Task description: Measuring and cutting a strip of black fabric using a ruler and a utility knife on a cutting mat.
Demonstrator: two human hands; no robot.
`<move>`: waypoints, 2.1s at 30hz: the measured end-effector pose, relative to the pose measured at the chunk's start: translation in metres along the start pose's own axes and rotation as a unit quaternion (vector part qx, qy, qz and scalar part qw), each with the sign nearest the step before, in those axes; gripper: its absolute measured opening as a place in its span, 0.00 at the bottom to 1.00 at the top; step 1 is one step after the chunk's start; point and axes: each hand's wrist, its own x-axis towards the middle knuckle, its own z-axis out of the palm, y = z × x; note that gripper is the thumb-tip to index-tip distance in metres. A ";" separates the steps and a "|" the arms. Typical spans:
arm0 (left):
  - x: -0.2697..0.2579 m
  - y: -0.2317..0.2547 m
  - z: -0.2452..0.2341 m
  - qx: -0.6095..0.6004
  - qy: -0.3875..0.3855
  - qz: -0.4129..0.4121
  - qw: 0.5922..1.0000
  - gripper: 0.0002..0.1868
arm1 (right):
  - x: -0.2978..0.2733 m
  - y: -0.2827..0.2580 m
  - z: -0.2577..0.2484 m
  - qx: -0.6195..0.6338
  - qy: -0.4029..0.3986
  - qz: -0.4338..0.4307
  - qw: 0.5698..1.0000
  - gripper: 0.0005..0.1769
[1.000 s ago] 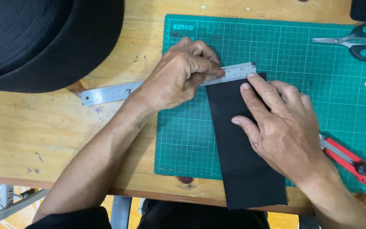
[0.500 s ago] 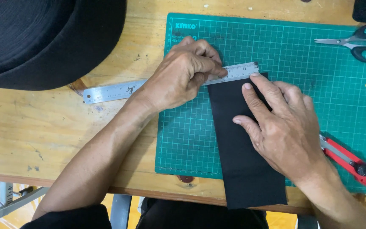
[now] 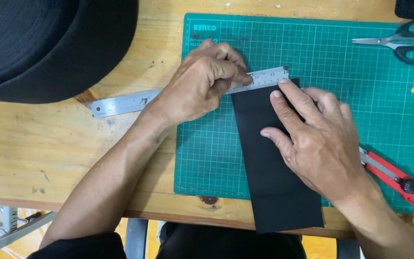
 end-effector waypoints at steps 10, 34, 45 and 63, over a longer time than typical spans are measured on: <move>0.000 0.000 0.000 -0.009 -0.003 -0.002 1.000 0.16 | 0.000 0.000 0.000 -0.005 0.004 -0.001 1.000 0.36; 0.005 0.005 0.003 0.038 -0.001 -0.014 0.999 0.05 | 0.000 0.000 -0.002 -0.010 0.007 -0.007 1.000 0.36; 0.015 0.039 -0.021 -0.122 -0.021 -0.173 0.977 0.42 | 0.000 -0.001 -0.003 -0.023 0.013 -0.015 1.000 0.35; 0.008 0.056 0.001 -0.043 -0.079 -0.034 0.995 0.36 | -0.001 0.008 -0.011 0.059 -0.015 -0.006 0.998 0.31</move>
